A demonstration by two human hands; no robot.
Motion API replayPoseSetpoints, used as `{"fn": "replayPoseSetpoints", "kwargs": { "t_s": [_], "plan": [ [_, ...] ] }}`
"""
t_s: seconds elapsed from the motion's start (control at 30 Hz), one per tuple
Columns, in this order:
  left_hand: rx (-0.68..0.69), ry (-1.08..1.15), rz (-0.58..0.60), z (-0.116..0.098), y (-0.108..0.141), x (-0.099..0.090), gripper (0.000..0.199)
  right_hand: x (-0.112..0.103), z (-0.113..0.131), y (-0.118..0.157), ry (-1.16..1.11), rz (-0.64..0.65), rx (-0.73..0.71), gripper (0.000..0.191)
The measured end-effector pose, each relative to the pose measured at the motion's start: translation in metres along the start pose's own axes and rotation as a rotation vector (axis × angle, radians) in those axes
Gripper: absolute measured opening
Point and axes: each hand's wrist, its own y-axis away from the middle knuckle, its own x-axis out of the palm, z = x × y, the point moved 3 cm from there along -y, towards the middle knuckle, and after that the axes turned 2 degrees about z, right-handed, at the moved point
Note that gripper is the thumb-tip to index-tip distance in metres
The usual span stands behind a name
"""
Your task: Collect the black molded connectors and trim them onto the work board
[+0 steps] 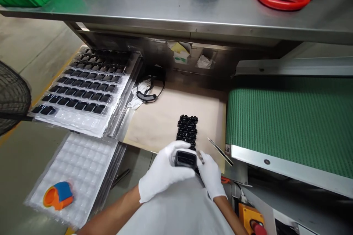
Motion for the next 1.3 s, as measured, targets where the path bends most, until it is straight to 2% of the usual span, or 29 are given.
{"fn": "replayPoseSetpoints", "kwargs": {
  "t_s": [0.1, 0.17, 0.23, 0.3, 0.37, 0.47, 0.57, 0.63, 0.7, 0.77, 0.83, 0.93, 1.1, 1.2, 1.3],
  "plan": [
    [-0.3, 0.235, -0.084, 0.055, -0.021, -0.028, 0.026, 0.003, -0.007, 0.018, -0.113, -0.102, -0.037, 0.041],
    [-0.557, 0.399, -0.182, 0.094, -0.035, -0.046, 0.021, 0.011, -0.004, 0.027, -0.099, -0.059, -0.154, 0.039],
    [-0.722, 0.464, -0.292, 0.121, -0.048, -0.057, 0.018, 0.022, 0.004, 0.03, -0.047, 0.042, -0.239, 0.036],
    [-0.82, 0.448, -0.323, 0.134, -0.061, -0.06, 0.014, 0.03, 0.014, 0.027, 0.006, 0.117, -0.262, 0.037],
    [-0.898, 0.42, -0.308, 0.137, -0.072, -0.056, 0.016, 0.035, 0.024, 0.021, 0.041, 0.146, -0.269, 0.041],
    [-0.956, 0.429, -0.282, 0.133, -0.083, -0.048, 0.034, 0.04, 0.034, 0.014, 0.039, 0.157, -0.285, 0.043],
    [-0.941, 0.424, -0.263, 0.132, -0.085, -0.048, 0.056, 0.044, 0.032, 0.012, -0.048, 0.156, -0.269, 0.043],
    [-0.896, 0.302, -0.212, 0.134, -0.081, -0.054, 0.055, 0.045, 0.027, 0.013, -0.165, 0.142, -0.225, 0.041],
    [-0.799, 0.074, -0.177, 0.136, -0.076, -0.064, 0.037, 0.045, 0.021, 0.015, -0.272, 0.12, -0.157, 0.036],
    [-0.646, -0.191, -0.209, 0.138, -0.074, -0.075, 0.022, 0.047, 0.019, 0.016, -0.338, 0.106, -0.094, 0.03],
    [-0.458, -0.473, -0.253, 0.137, -0.076, -0.084, 0.031, 0.05, 0.021, 0.015, -0.372, 0.106, -0.059, 0.025],
    [-0.278, -0.823, -0.205, 0.136, -0.087, -0.087, 0.035, 0.055, 0.029, 0.007, -0.412, 0.105, -0.014, 0.024],
    [-0.26, -1.057, -0.116, 0.138, -0.105, -0.086, 0.028, 0.055, 0.053, -0.004, -0.373, 0.029, 0.052, 0.033],
    [-0.24, -1.217, -0.061, 0.131, -0.102, -0.086, 0.026, 0.05, 0.07, 0.004, -0.34, -0.044, 0.113, 0.034],
    [-0.233, -1.347, 0.091, 0.121, -0.096, -0.085, 0.025, 0.045, 0.071, 0.02, -0.376, -0.075, 0.14, 0.032]
  ]
}}
